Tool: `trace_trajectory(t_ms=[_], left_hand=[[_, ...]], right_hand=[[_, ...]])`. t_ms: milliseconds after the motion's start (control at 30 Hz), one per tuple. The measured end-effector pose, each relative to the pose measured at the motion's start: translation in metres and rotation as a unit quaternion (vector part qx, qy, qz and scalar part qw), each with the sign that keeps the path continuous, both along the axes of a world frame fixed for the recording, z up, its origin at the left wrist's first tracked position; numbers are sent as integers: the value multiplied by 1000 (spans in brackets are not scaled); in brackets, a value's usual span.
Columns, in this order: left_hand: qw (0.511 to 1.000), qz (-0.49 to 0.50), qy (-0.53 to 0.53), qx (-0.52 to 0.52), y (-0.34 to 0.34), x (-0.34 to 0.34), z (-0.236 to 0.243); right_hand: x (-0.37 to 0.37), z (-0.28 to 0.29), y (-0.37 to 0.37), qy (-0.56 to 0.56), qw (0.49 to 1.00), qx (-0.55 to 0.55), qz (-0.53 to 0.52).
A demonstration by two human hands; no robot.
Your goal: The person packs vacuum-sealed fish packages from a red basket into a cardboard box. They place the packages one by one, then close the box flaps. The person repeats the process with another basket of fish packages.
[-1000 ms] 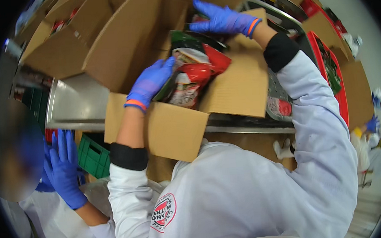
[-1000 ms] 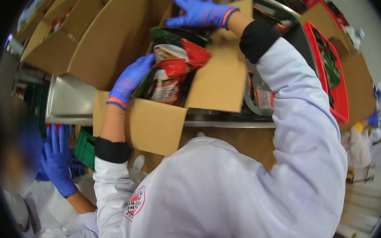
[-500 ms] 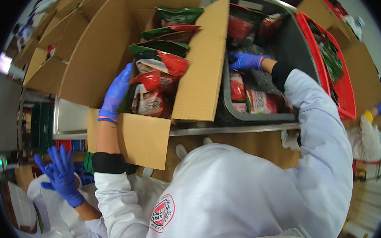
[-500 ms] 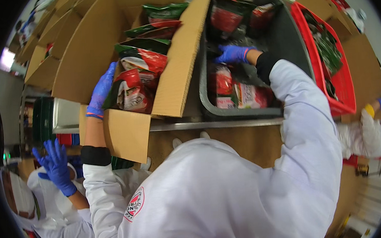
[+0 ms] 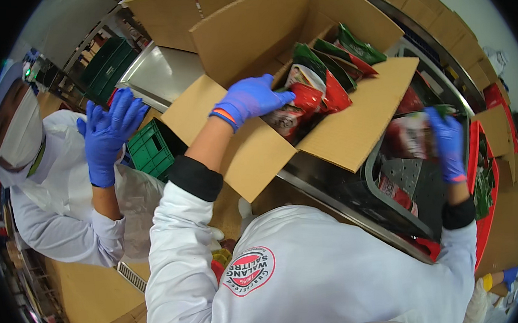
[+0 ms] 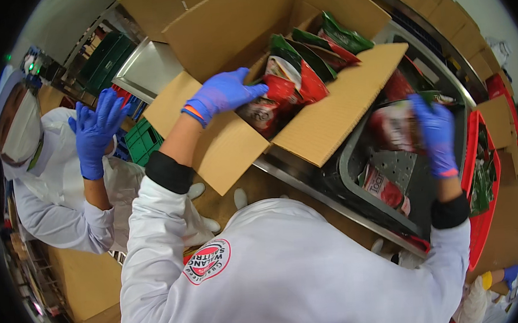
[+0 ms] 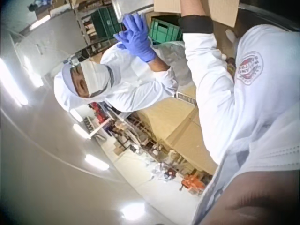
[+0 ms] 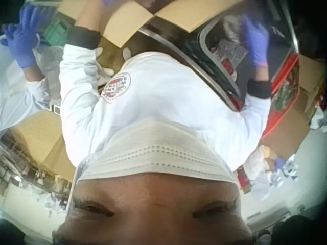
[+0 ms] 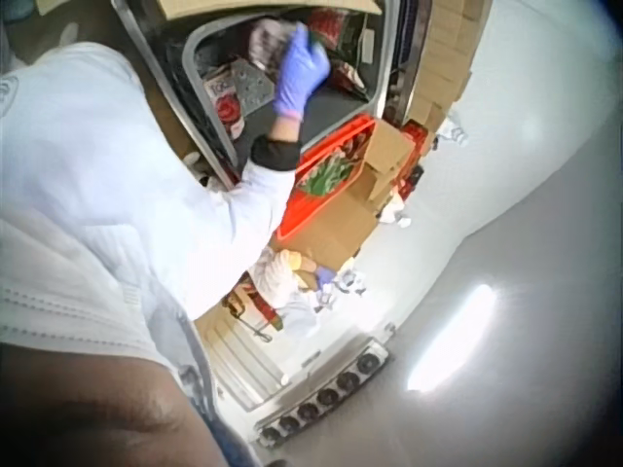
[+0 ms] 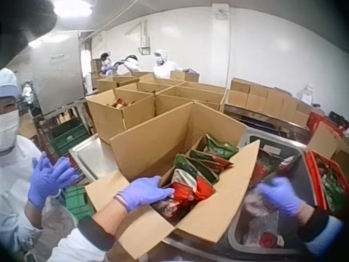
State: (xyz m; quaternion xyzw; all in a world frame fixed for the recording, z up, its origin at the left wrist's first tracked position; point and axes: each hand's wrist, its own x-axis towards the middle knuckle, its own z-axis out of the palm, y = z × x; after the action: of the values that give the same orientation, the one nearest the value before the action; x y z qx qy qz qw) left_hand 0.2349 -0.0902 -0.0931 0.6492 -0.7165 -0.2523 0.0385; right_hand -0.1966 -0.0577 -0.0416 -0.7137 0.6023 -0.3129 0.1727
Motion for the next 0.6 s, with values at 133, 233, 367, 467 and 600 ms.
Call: trace_trajectory(t_ms=[133,233,367,467,600], left_hand=[[999,-33,12,-21,7,-9,5],[998,-39,18,-36,11,-7,0],[996,-37,24,-81,13,-12,-4],[987,-6,23,-156,25,-8,-15],[867,-61,183,-460,51,5,-39]], right_hand=[[-101,89,10,161,908,-372,-105],[-81,140,-11,278,857,-416,-125],[71,146,-83,125,920,-372,-8],[259,93,-147,-103,963,-150,201],[388,-14,-144,82,953,70,281]])
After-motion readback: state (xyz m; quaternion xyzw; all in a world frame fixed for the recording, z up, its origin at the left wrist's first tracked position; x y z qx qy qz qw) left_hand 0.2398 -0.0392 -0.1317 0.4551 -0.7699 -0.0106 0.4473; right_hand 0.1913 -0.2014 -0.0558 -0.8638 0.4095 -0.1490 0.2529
